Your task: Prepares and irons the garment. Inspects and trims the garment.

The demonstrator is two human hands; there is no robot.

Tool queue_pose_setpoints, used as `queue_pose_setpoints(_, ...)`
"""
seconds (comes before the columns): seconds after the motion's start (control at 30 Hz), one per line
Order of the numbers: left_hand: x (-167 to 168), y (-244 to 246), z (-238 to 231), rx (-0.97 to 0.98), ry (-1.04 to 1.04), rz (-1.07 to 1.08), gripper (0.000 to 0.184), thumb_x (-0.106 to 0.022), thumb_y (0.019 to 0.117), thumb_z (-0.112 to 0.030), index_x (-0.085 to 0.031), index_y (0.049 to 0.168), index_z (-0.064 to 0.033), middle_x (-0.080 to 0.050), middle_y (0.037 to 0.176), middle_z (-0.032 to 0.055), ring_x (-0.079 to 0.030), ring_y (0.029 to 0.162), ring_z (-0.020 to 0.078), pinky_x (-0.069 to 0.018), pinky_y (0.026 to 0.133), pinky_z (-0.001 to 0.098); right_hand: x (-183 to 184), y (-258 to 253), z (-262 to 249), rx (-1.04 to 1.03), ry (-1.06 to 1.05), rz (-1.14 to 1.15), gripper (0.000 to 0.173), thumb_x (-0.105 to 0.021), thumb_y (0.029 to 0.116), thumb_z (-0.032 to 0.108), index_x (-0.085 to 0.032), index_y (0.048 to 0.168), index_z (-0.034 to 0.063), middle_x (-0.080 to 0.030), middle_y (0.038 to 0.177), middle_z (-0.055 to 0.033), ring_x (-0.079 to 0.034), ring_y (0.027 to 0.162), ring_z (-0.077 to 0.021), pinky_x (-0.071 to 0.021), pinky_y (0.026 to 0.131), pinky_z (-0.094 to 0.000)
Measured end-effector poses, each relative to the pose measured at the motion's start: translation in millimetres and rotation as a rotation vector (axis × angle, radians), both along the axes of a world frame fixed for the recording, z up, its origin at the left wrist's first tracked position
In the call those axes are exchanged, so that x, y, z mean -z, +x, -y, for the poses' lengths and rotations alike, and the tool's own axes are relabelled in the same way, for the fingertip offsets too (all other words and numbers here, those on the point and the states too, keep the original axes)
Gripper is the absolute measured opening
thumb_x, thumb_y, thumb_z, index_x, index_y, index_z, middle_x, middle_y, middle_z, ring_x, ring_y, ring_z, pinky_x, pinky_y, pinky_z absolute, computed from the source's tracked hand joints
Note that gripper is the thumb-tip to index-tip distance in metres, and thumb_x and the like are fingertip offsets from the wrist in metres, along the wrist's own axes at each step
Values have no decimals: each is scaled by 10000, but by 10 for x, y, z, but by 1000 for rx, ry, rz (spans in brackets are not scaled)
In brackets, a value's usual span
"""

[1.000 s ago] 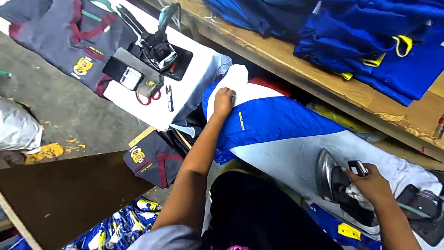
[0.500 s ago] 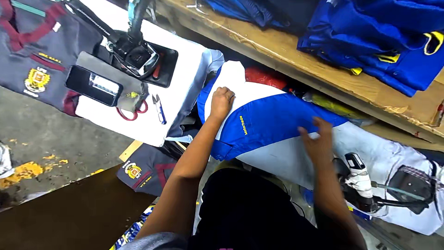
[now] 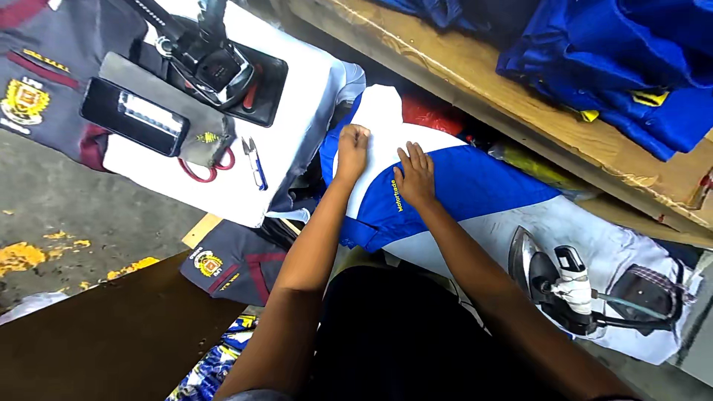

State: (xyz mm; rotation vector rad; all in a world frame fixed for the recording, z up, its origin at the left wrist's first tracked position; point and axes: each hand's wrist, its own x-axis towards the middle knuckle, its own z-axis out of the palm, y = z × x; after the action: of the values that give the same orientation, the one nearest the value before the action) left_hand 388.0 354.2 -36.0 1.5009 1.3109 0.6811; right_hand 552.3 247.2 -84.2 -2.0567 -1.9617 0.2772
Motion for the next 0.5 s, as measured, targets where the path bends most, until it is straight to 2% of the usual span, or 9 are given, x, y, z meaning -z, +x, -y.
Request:
queue_pose_setpoints(0.07,-64,-219,74,-91,-21,111,333,-391,1085,-144,-545,1214,121,-621,1186,231,-634,1080,232,-525,956,388,26,9,-1,-8,13,-1,480,-449,1066,287,-557,1469,51,-461,1580,-198,-385,1493,-409,-282,1193,-612)
queue_pose_setpoints(0.13,-111,-558,282,-132,51,119,345,-364,1082,-151,-528,1203,127,-630,1118,200,-645,1005,191,-543,920,376,48,27,6,-19,30,-6,484,-443,1066,290,-558,1468,45,-466,1574,-208,-392,1487,-416,-283,1187,-621)
queue_pose_setpoints(0.2,-73,-939,620,-166,36,2,342,-369,1083,-146,-530,1183,138,-633,1060,213,-654,950,216,-554,903,405,45,35,-2,-19,30,-18,481,-449,1060,286,-565,1460,45,-471,1568,-211,-398,1482,-419,-284,1183,-627)
queue_pose_setpoints(0.23,6,-1127,831,-174,-57,-89,345,-378,1088,-146,-527,1204,142,-632,1070,244,-657,956,262,-552,904,441,24,31,-13,-18,13,-30,481,-455,1057,280,-565,1458,39,-468,1569,-215,-395,1483,-423,-277,1183,-632)
queue_pose_setpoints(0.27,157,-1313,1061,-166,-191,-190,356,-390,1102,-158,-521,1240,142,-629,1106,276,-654,989,317,-538,917,484,-8,23,-26,-14,-14,-46,484,-461,1056,276,-558,1462,31,-460,1573,-220,-385,1488,-428,-267,1187,-638)
queue_pose_setpoints(0.33,596,-1624,1569,-82,-479,-435,434,-417,1117,-238,-552,1289,137,-636,1194,324,-638,1132,414,-487,1019,554,-71,9,-47,-3,-59,-63,485,-471,1051,273,-557,1462,29,-456,1575,-222,-376,1492,-431,-260,1191,-641)
queue_pose_setpoints(0.4,879,-1767,2061,148,-715,-705,480,-404,1118,-302,-591,1329,87,-625,1293,331,-591,1264,471,-435,1080,626,-145,11,-67,-1,-107,-73,484,-476,1057,273,-550,1466,25,-438,1586,-225,-352,1505,-429,-246,1198,-636)
queue_pose_setpoints(0.47,998,-1816,2462,401,-868,-822,434,-480,1076,-210,-521,1444,16,-536,1421,345,-529,1324,519,-422,1077,672,-232,49,-69,-15,-148,-110,467,-507,1052,257,-565,1446,14,-439,1584,-230,-351,1505,-429,-257,1196,-635)
queue_pose_setpoints(0.5,1026,-1820,2585,463,-936,-817,541,-542,1032,-139,-410,1549,-50,-430,1513,353,-483,1359,531,-409,1096,665,-302,79,-63,-18,-171,-148,444,-537,1047,238,-583,1423,6,-449,1575,-232,-361,1499,-430,-269,1195,-631)
